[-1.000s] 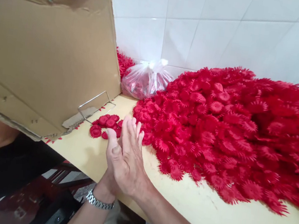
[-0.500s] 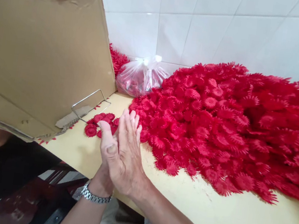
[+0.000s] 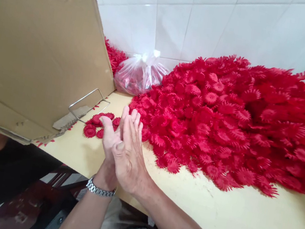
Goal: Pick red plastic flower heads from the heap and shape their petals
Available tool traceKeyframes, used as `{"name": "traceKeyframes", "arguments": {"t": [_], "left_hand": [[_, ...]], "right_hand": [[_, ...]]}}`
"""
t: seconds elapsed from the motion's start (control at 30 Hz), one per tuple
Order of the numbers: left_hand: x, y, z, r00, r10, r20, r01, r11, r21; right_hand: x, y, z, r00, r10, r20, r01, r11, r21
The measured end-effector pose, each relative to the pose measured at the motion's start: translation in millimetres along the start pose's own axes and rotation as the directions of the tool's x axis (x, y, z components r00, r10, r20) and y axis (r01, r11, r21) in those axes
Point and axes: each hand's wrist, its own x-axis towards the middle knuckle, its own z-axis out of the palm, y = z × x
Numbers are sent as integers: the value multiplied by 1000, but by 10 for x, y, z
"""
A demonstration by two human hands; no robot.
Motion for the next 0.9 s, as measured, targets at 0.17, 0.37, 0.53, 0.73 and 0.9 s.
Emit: {"name": "traceKeyframes", "arguments": {"t": [0.17,0.37,0.53,0.73,0.9], "left_hand": [[-63,-124,91,988,60,139,-61,998,3],[-64,-107,33,991,39,127,-40,999,11],[18,-57,15,996,48,69,-50,998,29],[-124,-122,135,987,22,160,-32,998,59],[12,-8,57,998,-10,-60,14,998,54]], "right_hand": [[418,151,-180,986,131,-105,-138,988,-62],[320,153,-156,995,91,-28,-93,992,-88],[168,53,-58,998,60,-24,-62,992,-106],[567,246,-257,986,127,-104,-142,978,-153],[52,106,-32,998,16,59,-8,990,-142]]}}
